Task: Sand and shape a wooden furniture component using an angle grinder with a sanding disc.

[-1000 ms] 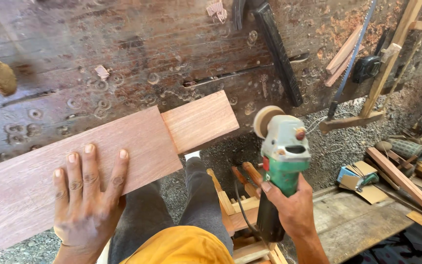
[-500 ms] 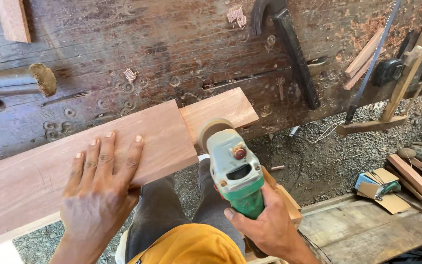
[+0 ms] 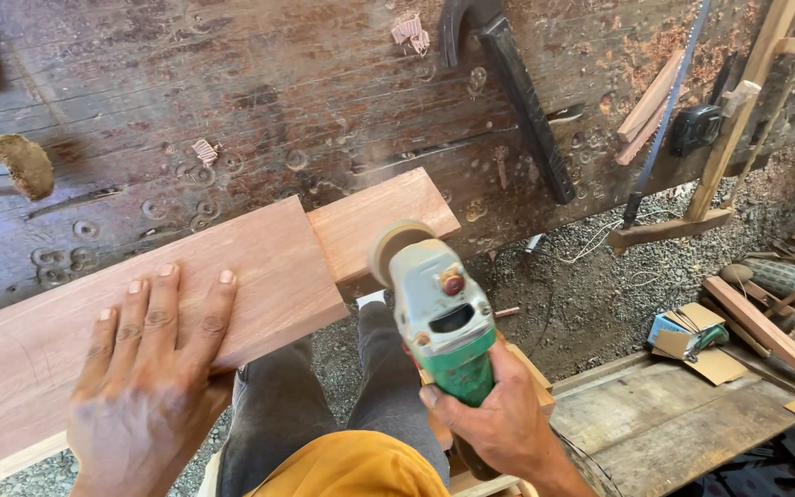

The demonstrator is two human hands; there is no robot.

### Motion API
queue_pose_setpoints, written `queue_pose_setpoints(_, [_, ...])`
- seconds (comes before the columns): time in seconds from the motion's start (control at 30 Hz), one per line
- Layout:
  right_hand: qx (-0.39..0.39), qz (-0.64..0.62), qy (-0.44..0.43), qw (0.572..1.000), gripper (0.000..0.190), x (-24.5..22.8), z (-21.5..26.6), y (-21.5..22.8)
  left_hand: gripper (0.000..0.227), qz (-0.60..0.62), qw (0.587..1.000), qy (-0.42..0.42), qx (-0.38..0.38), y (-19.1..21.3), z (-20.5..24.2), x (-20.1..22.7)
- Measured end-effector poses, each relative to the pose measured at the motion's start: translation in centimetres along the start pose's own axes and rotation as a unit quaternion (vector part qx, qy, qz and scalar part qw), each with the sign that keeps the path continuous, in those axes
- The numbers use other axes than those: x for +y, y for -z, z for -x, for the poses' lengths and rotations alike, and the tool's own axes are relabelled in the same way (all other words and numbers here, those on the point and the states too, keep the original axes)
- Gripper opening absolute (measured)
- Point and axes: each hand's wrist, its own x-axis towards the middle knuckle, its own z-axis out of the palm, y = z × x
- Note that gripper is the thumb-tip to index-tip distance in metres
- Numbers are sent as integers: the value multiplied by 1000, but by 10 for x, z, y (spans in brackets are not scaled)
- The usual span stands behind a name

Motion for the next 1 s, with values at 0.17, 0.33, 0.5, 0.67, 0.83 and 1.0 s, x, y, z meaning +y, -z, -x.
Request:
queue_pose_setpoints(0.17, [31,-18,94,995,41,13,-6,22,80,-17,1000,0,-7,1,0,1])
queue_pose_setpoints(0.33, [82,-107,116,984,42,24,-11,44,81,-9,1000,1,-3,2,-1,2])
queue_pose_setpoints(0.5, [121,-95,68,986,44,22,-3,38,81,-21,1000,5,0,-2,2,4])
queue_pose_setpoints(0.67, [27,-31,80,996,47,8,7,6,85,-9,1000,9,-12,-10,12,5])
queue_pose_setpoints(0.83, [-4,51,52,997,56,-6,5,-15,83,0,1000,12,1,-16,16,7])
queue_pose_setpoints(1.0, [-27,11,92,995,61,-15,6,-22,81,-2,1000,14,2,-17,18,6])
